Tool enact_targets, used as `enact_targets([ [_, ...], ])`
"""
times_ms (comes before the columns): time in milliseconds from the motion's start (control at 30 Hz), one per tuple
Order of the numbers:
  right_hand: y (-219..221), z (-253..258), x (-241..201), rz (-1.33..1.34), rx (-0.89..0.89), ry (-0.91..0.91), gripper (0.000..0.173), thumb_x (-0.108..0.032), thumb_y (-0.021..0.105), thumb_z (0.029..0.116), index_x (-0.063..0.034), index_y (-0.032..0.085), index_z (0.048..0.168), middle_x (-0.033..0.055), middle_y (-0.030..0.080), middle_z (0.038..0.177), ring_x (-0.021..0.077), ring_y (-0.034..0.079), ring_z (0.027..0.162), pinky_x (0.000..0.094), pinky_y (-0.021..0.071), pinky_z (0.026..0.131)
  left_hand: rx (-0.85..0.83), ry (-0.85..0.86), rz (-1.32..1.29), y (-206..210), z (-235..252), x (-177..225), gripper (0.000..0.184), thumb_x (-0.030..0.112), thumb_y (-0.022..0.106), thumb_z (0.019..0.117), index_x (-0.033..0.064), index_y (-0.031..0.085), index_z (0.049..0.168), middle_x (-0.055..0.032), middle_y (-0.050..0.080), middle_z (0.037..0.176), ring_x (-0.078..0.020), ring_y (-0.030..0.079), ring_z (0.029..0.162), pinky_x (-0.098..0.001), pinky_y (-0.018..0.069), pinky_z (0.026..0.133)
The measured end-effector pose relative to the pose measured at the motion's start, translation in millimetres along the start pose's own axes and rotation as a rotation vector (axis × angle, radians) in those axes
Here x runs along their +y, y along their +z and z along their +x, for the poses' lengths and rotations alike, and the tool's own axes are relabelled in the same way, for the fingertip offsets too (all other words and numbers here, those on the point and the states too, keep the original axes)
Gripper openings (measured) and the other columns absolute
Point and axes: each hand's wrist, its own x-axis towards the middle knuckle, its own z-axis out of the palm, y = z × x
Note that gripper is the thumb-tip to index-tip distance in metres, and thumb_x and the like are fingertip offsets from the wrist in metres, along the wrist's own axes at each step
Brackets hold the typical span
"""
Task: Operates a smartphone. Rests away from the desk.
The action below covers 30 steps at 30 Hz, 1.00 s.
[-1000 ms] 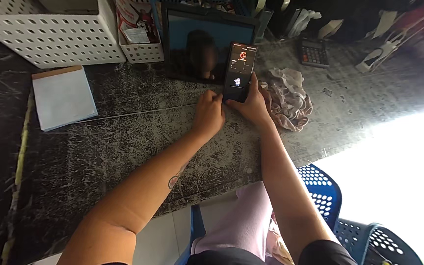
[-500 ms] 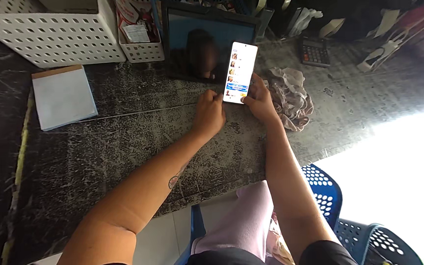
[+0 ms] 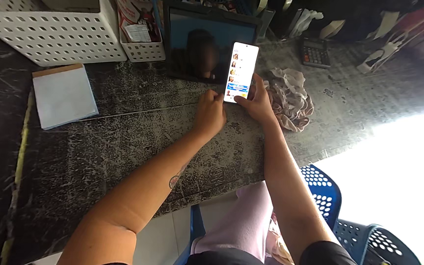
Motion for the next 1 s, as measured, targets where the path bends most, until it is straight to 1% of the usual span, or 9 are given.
enact_targets([
  [67,1.7,-0.5,-1.2,-0.043,0.015,0.024,0.097,-0.011,0.079,0.0835,-0.0067,0.020,0.160,0.0167,0.068,0.120,0.0209,0.072,0.103,0.0398,0.0597,0.091,0.001,0.002,-0.003,0.6,0.1,-0.4,0.036,0.013,0.054,0.1026,-0.0012,0.064,0.135,-0.0221,0.058,0.131,-0.0383,0.055,0.123,-0.0479,0.0453,0.106],
  [167,-2.9,-1.7,-1.8,0.017,-0.013,0.013,0.082,0.002,0.064,0.0897,-0.0027,0.021,0.160,0.0162,0.069,0.124,0.0160,0.072,0.102,0.0328,0.0594,0.090,0.006,0.007,-0.002,0.3,-0.2,-0.1,0.036,0.013,0.054,0.1025,-0.0010,0.064,0.135,-0.0222,0.058,0.131,-0.0384,0.055,0.122,-0.0481,0.0454,0.106],
  [300,-7.2,-0.6,2.3,0.096,-0.029,-0.043,0.073,0.006,0.058,0.0922,0.0009,0.025,0.157,0.0146,0.071,0.110,0.0119,0.071,0.090,0.0281,0.0591,0.084,0.007,0.005,-0.002,0.2,-0.2,-0.3,0.037,0.013,0.054,0.1026,-0.0010,0.064,0.135,-0.0220,0.059,0.130,-0.0383,0.055,0.122,-0.0477,0.0453,0.106],
  [433,-6.4,-0.3,3.4,0.136,-0.013,-0.047,0.067,0.006,0.052,0.0944,0.0019,0.026,0.156,0.0143,0.070,0.108,0.0100,0.071,0.090,0.0269,0.0586,0.083,-0.003,0.003,-0.006,-0.3,-0.3,0.2,0.037,0.013,0.053,0.1026,-0.0007,0.064,0.135,-0.0221,0.058,0.131,-0.0383,0.055,0.122,-0.0480,0.0452,0.106],
  [533,-6.8,-0.9,2.2,0.159,-0.006,-0.042,0.064,0.007,0.043,0.0937,0.0021,0.028,0.155,0.0119,0.070,0.107,0.0056,0.068,0.086,0.0223,0.0554,0.076,0.005,0.006,0.000,-0.2,-0.4,0.4,0.036,0.013,0.054,0.1026,-0.0007,0.064,0.135,-0.0223,0.058,0.131,-0.0383,0.055,0.122,-0.0479,0.0453,0.105],
  [633,-6.0,-0.1,4.3,0.137,-0.008,-0.059,0.065,0.005,0.047,0.0932,0.0023,0.028,0.155,0.0113,0.070,0.104,0.0061,0.067,0.084,0.0228,0.0552,0.075,0.005,0.005,0.001,0.2,-0.2,0.0,0.037,0.013,0.054,0.1027,-0.0010,0.064,0.135,-0.0222,0.058,0.131,-0.0386,0.055,0.122,-0.0482,0.0456,0.105],
  [700,-5.1,0.1,5.2,0.119,-0.010,-0.059,0.066,0.002,0.054,0.0944,0.0016,0.028,0.155,0.0131,0.071,0.106,0.0105,0.070,0.087,0.0275,0.0584,0.081,0.009,0.005,-0.007,1.2,0.3,-0.1,0.037,0.013,0.054,0.1025,-0.0012,0.064,0.134,-0.0228,0.058,0.131,-0.0392,0.055,0.122,-0.0489,0.0463,0.105],
  [833,-2.9,-1.1,1.7,0.099,-0.011,-0.027,0.075,0.000,0.064,0.0923,-0.0011,0.025,0.157,0.0160,0.070,0.120,0.0147,0.073,0.099,0.0305,0.0601,0.089,0.012,0.004,-0.001,1.3,0.1,-0.5,0.037,0.014,0.054,0.1025,-0.0009,0.064,0.134,-0.0225,0.058,0.130,-0.0386,0.056,0.120,-0.0484,0.0465,0.104],
  [1000,-3.0,-1.3,2.0,0.033,0.005,-0.014,0.077,-0.003,0.065,0.0908,-0.0017,0.026,0.157,0.0154,0.070,0.116,0.0149,0.071,0.095,0.0322,0.0591,0.087,0.010,0.010,0.003,1.2,-0.1,-0.7,0.036,0.014,0.055,0.1024,-0.0012,0.064,0.134,-0.0226,0.058,0.130,-0.0390,0.056,0.120,-0.0487,0.0465,0.104],
])
